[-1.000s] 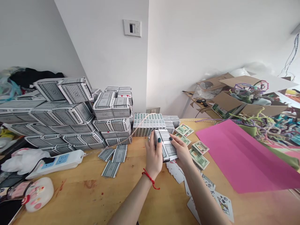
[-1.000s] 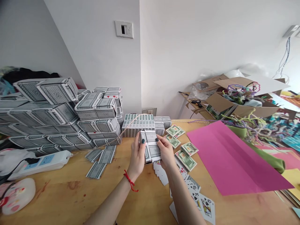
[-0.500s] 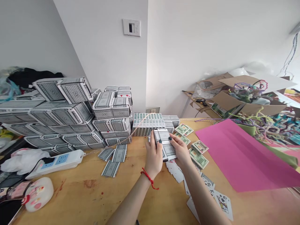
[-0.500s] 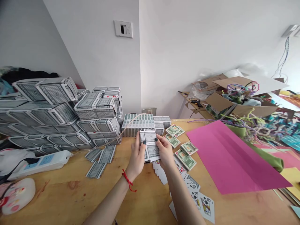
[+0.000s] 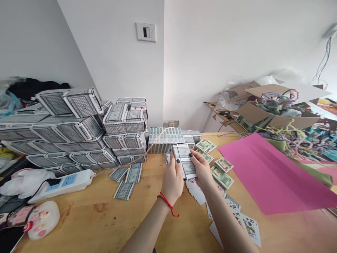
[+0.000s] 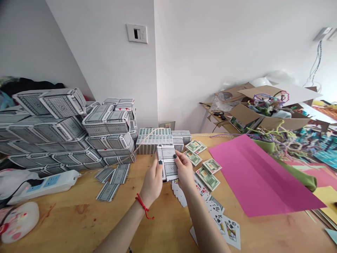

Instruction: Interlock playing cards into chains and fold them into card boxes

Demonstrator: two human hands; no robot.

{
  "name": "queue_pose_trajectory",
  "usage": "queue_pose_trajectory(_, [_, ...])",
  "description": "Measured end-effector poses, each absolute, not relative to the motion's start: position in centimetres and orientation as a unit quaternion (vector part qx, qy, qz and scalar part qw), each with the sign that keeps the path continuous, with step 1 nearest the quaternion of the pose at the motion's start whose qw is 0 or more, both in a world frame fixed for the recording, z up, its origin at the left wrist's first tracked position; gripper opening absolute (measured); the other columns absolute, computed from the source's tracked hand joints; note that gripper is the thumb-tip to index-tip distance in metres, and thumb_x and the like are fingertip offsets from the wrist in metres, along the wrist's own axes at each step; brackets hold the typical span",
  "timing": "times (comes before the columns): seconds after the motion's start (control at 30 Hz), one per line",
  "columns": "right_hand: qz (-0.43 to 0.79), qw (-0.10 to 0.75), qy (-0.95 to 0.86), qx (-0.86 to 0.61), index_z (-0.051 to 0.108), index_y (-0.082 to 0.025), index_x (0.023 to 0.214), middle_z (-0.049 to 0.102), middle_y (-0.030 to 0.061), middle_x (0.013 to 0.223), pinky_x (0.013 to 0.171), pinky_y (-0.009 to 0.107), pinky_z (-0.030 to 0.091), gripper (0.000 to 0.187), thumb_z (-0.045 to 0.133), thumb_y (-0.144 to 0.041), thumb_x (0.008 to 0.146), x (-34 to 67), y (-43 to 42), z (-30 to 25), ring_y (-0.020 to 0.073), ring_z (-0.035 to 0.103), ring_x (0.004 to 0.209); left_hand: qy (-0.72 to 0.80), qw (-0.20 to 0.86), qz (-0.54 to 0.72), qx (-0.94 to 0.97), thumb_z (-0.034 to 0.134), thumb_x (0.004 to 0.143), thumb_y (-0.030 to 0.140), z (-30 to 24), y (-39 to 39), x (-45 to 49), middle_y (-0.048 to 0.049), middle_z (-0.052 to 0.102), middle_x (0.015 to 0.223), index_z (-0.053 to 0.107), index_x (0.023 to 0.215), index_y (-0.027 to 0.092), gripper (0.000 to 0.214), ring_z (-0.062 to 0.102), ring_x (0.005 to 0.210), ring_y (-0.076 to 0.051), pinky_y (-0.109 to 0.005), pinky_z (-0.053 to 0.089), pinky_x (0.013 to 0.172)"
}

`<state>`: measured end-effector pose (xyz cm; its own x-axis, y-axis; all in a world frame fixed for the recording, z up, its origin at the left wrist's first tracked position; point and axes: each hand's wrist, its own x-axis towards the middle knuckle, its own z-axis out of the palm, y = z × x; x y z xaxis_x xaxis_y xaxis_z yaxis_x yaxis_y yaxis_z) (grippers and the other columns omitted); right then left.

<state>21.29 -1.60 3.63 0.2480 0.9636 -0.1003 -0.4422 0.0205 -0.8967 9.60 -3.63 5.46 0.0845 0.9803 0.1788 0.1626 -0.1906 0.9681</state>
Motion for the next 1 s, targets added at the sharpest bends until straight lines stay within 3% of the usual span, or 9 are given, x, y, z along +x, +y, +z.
queue_pose_trajectory(0.17, [0.539, 0.646, -0.297, -0.450, 0.065, -0.021, 0.100, 0.070, 0.0048, 0.094, 0.061, 0.030, 0.049, 0.040, 0.070, -0.036, 0.063, 21.3, -1.7, 3.5, 0.0224, 0.063, 0.080, 0.485, 0.400, 0.486, 0.607, 0.033, 0.086, 0.018, 5.7, -3.9, 9.8, -0.0095, 0.056, 0.122, 0.029, 0.136, 0.022, 0.050, 0.054, 0.106, -0.022, -0.035, 0.043, 0.088])
queue_pose_trajectory(0.5, [0.528, 0.650, -0.300, -0.457, 0.065, -0.021, 0.099, 0.068, 0.0046, 0.098, 0.064, 0.030, 0.050, 0.040, 0.069, -0.037, 0.063, 21.2, -1.6, 3.3, 0.0228, 0.062, 0.083, 0.485, 0.411, 0.496, 0.591, 0.029, 0.089, 0.019, 5.4, -4.0, 10.2, -0.0097, 0.045, 0.133, 0.023, 0.138, 0.021, 0.050, 0.043, 0.121, -0.021, -0.035, 0.037, 0.097])
queue_pose_trajectory(0.67, [0.526, 0.659, -0.290, -0.453, 0.065, -0.021, 0.099, 0.068, 0.0042, 0.098, 0.067, 0.031, 0.050, 0.039, 0.069, -0.036, 0.063, 21.1, -1.6, 3.3, 0.0227, 0.062, 0.085, 0.477, 0.426, 0.505, 0.580, 0.027, 0.090, 0.021, 5.5, -4.1, 10.3, -0.0073, 0.037, 0.139, 0.027, 0.136, 0.022, 0.046, 0.041, 0.123, -0.020, -0.032, 0.036, 0.098])
queue_pose_trajectory(1.0, [0.516, 0.660, -0.295, -0.460, 0.064, -0.021, 0.099, 0.068, 0.0043, 0.099, 0.068, 0.032, 0.050, 0.039, 0.068, -0.037, 0.063, 20.9, -1.7, 3.4, 0.0234, 0.062, 0.088, 0.505, 0.445, 0.523, 0.523, 0.029, 0.089, 0.024, 4.8, -4.2, 10.8, -0.0072, 0.038, 0.139, 0.030, 0.135, 0.021, 0.046, 0.034, 0.127, -0.021, -0.033, 0.032, 0.101])
